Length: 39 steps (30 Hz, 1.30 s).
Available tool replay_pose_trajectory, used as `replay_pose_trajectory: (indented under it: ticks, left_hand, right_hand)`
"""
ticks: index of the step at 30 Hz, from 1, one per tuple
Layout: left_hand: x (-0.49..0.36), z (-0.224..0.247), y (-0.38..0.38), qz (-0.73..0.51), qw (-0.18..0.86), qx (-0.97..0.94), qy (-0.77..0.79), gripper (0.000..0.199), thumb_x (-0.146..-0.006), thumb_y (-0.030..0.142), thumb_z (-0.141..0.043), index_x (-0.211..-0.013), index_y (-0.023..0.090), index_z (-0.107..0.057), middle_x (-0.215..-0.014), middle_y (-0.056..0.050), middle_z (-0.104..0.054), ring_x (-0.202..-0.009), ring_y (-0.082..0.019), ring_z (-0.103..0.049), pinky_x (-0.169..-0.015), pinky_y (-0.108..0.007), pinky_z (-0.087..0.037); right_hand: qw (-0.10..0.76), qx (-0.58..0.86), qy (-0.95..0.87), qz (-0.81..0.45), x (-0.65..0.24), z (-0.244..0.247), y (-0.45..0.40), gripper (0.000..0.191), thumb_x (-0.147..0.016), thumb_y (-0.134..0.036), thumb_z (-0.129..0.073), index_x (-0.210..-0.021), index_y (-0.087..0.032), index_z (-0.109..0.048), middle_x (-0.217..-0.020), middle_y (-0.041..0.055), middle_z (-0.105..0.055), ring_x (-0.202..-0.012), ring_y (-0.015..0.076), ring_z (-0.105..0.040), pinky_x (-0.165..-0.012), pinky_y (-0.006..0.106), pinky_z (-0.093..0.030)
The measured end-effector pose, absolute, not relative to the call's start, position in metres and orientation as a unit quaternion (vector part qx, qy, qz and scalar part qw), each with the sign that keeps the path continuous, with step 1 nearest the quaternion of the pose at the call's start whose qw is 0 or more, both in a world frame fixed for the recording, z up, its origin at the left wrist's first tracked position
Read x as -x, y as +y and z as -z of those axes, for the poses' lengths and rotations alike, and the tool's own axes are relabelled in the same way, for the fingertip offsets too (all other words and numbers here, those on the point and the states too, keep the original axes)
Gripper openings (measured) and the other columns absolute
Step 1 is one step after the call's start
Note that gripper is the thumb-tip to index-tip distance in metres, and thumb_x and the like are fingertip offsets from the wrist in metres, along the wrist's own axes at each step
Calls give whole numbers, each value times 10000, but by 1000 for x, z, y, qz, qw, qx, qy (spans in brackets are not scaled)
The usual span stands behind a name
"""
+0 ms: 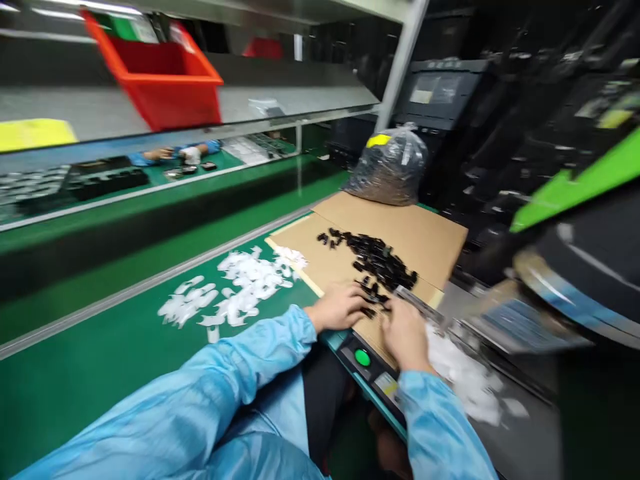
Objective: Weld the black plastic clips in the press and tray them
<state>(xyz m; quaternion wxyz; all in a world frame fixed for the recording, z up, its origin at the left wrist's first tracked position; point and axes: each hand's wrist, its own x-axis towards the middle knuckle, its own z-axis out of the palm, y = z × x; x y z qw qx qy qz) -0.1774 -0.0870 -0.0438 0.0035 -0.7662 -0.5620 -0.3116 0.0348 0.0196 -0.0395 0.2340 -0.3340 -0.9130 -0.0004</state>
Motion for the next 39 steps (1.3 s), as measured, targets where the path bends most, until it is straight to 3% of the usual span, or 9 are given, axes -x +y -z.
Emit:
replay_pose_trajectory:
  ticks: [4, 11, 14, 18, 21, 27, 33, 39]
  left_hand:
    - [183, 47, -78, 265, 66, 783, -559, 285, -1053, 412, -565, -1168, 225, -746, -1268, -99, -722, -1412, -292, -518, -1150, -485, -421]
    - [179, 44, -81, 241, 90, 785, -563, 289, -1078, 399, -500, -1123, 222, -725, -1175, -106, -724, -1290, -276, -571, -1079, -457, -424]
    - [177, 37, -86, 251, 64, 784, -564, 261, -1061, 382, -536, -1113, 217, -731, -1134, -110, -726, -1219, -265, -596, -1063, -437, -439]
    - [162, 28, -101, 309, 12, 758, -574, 265, -1063, 389, -549, -1141, 230, -746, -1094, -95, -744, -1115, -253, -628, -1033, -437, -467]
    - [148, 26, -101, 367, -14, 732, -574, 253, -1069, 398, -565, -1192, 276, -750, -1152, -67, -758, -1154, -245, -623, -1072, -447, -452]
    - [88, 21, -55, 383, -36, 743, -548, 232, -1048, 382, -612, -1178, 299, -785, -1116, -46, -774, -1125, -253, -626, -1026, -445, -450]
    - [26, 13, 7, 315, -25, 747, -586, 275, -1056, 432, -600, -1189, 281, -787, -1124, -63, -765, -1105, -273, -599, -975, -452, -434]
    - [8, 8, 14, 254, -5, 766, -590, 289, -1066, 444, -557, -1186, 267, -752, -1164, -94, -721, -1152, -297, -562, -1007, -478, -423]
  right_hand:
    - [195, 365, -909, 45, -28, 54, 39, 209, -967, -394, -526, -1032, -234, -644, -1010, 138, -700, -977, 357, -633, -860, 488, -490]
    - [183, 347, -917, 74, -29, 45, 27, 151, -977, -349, -528, -1017, -250, -635, -935, 115, -702, -915, 344, -625, -797, 467, -446]
    - [228, 354, -904, 67, -38, 35, 16, 170, -987, -327, -529, -1053, -238, -658, -961, 120, -708, -961, 344, -628, -856, 480, -465]
    - [336, 351, -874, -36, -78, 22, -3, 222, -997, -294, -528, -1140, -212, -677, -1109, 126, -726, -1073, 315, -645, -960, 462, -509]
    - [402, 409, -814, -97, -123, 20, -12, 230, -982, -298, -560, -1148, -214, -694, -1091, 104, -729, -985, 271, -670, -905, 416, -552]
    - [457, 534, -706, -89, -199, 28, -5, 294, -941, -287, -568, -1163, -178, -726, -1027, 110, -723, -810, 237, -661, -810, 398, -584]
    - [424, 520, -736, -90, -193, 33, 18, 314, -984, -252, -542, -1219, -182, -737, -1164, 140, -711, -926, 259, -666, -916, 417, -568]
    - [308, 546, -779, -1, -181, 34, 21, 328, -1056, -298, -524, -1315, -217, -708, -1162, 151, -661, -1104, 328, -560, -985, 456, -475]
